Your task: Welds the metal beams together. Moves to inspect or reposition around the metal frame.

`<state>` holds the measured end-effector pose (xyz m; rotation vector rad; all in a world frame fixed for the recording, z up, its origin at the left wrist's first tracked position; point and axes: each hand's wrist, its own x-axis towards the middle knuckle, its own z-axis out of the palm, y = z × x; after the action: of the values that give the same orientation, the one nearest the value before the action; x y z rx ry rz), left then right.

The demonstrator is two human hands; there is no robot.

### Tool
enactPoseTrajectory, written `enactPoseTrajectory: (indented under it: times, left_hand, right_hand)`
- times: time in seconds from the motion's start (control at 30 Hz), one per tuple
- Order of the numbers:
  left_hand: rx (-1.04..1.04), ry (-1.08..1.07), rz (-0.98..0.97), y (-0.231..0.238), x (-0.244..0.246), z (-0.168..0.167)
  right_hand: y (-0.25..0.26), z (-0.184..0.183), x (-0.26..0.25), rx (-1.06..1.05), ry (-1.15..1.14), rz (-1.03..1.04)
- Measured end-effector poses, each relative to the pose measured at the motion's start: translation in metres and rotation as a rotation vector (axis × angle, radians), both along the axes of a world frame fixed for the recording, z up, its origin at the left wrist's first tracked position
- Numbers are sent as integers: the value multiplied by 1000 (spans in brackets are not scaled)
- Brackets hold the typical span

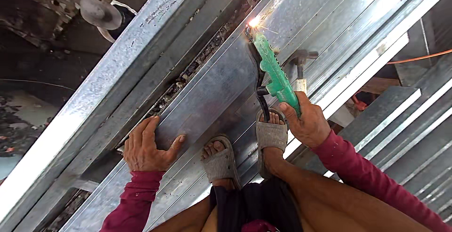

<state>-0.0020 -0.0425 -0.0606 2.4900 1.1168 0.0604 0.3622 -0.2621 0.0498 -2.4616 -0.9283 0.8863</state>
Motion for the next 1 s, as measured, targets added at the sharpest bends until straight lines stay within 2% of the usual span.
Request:
enactPoseTrajectory:
  times: [0.3, 0.47, 0.67, 1.0]
  left_hand:
    - [10, 2, -1, 0, 2, 1]
    - [-26, 11, 2, 0, 3, 5]
    - [-6, 4, 9, -1, 4, 5]
    - [3, 4, -3, 1, 2, 2]
  right_hand:
    - [0, -1, 0, 15, -17, 5]
    - [-7, 1, -2, 93, -48, 49]
    - [-4, 0, -5, 8, -3, 27]
    - [-2, -3, -4, 26, -47, 39]
